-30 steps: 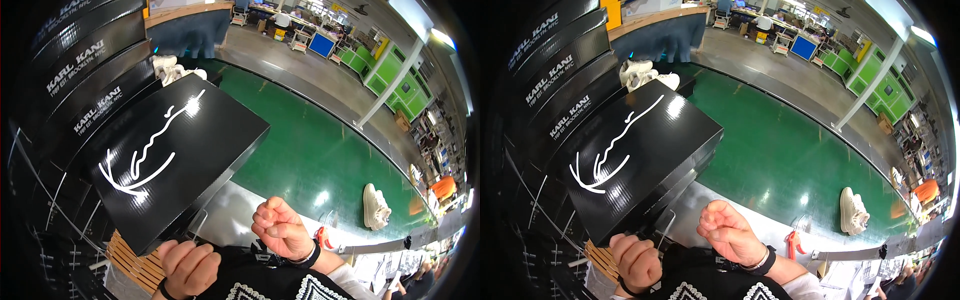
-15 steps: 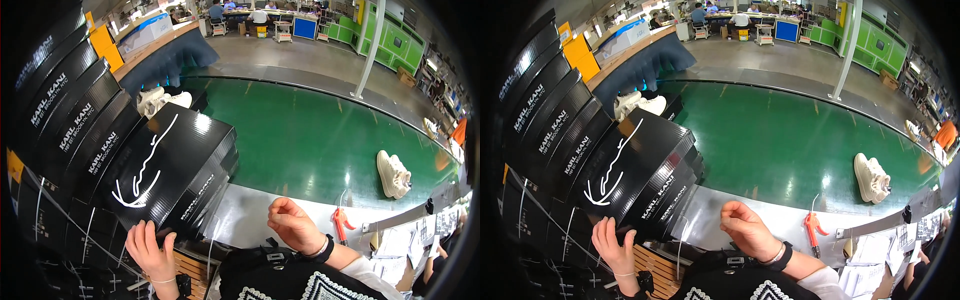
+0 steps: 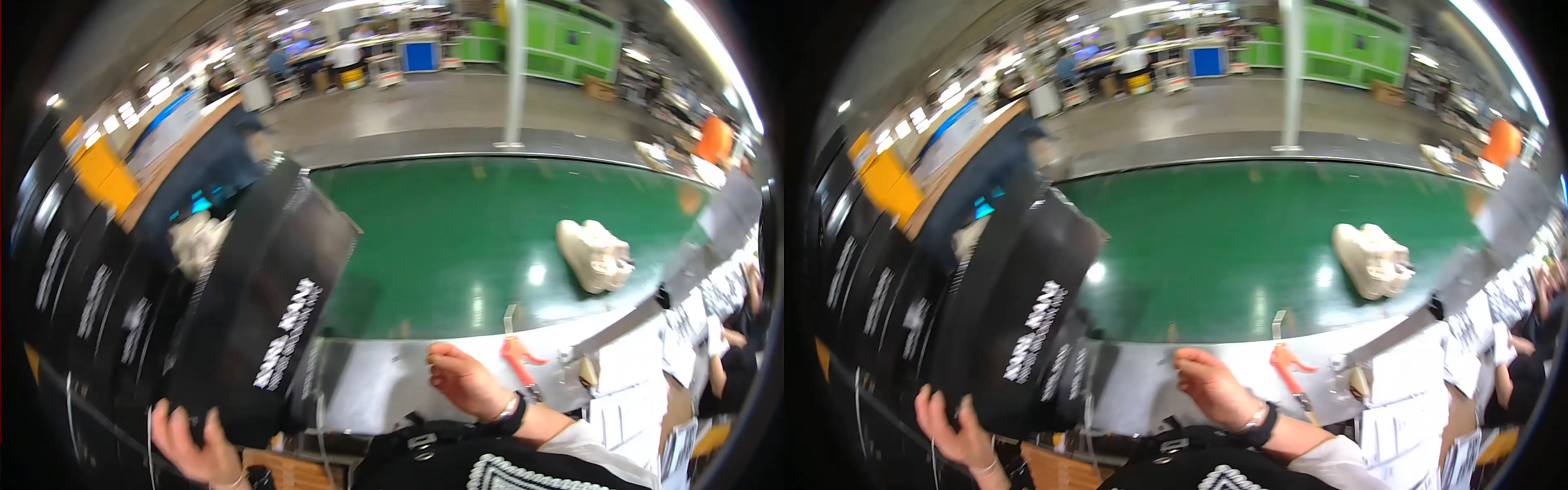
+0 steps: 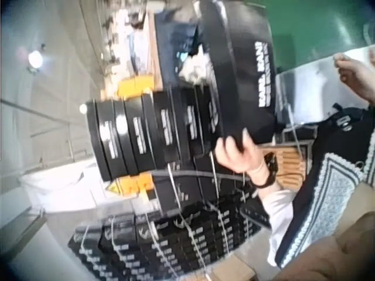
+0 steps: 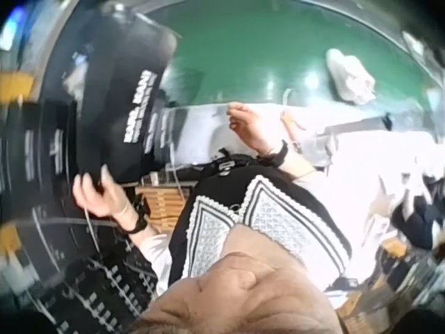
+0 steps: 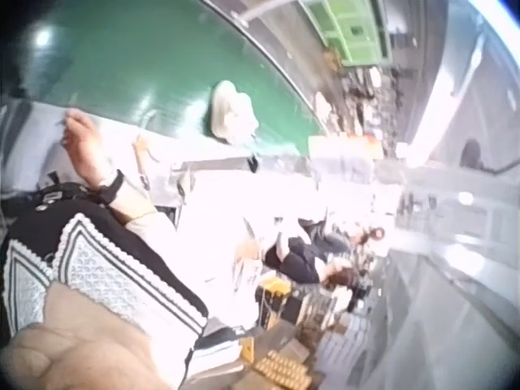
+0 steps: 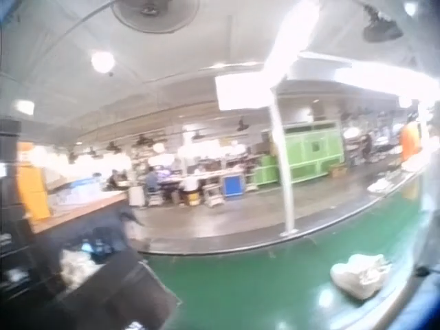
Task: Packing finished shoes into boxes and preparing them for shipment.
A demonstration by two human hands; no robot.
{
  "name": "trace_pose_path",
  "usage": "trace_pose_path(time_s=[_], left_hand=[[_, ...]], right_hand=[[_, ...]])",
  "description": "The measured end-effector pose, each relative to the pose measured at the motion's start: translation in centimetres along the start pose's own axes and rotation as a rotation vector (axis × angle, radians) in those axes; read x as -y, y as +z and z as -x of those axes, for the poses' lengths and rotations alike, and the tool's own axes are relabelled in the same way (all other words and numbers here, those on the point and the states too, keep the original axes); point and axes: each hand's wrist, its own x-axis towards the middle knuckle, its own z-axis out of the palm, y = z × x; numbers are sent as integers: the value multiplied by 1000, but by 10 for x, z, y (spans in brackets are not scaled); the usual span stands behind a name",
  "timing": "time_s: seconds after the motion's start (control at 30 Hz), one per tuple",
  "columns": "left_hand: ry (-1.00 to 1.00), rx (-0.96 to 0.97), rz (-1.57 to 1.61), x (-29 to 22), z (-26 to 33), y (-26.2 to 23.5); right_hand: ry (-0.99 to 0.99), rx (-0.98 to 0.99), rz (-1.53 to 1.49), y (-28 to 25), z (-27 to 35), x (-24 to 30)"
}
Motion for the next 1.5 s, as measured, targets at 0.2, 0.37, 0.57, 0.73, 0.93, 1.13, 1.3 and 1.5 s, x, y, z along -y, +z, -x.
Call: trace_pose_path(time_s=[0.2,0.37,0.57,0.73,0.93,1.13,1.3,1.5], left_hand=[[-176,-61,481,-65,-60,45],[-162,291,757,-134,-91,125],[43,545,910,-219,-110,193],[-234,803,1182,-264,-117,226],[351,839,784,-285,-86,243],[162,833,891,-277,-96,264],[284,895,1030,-272,-105,286],[554,846,1045,-290,-112,271]], right_hand=[[-65,-111,-147,-42,6,18],[-283,-258,-214,-103,14,61],[-703,-650,-247,-195,-5,148],[-907,-1204,-30,-268,-48,216],[-984,-1998,310,-363,-52,264],[-607,-2258,446,-368,-20,305],[-831,-1929,117,-479,30,329],[-889,-1784,176,-462,-3,329]])
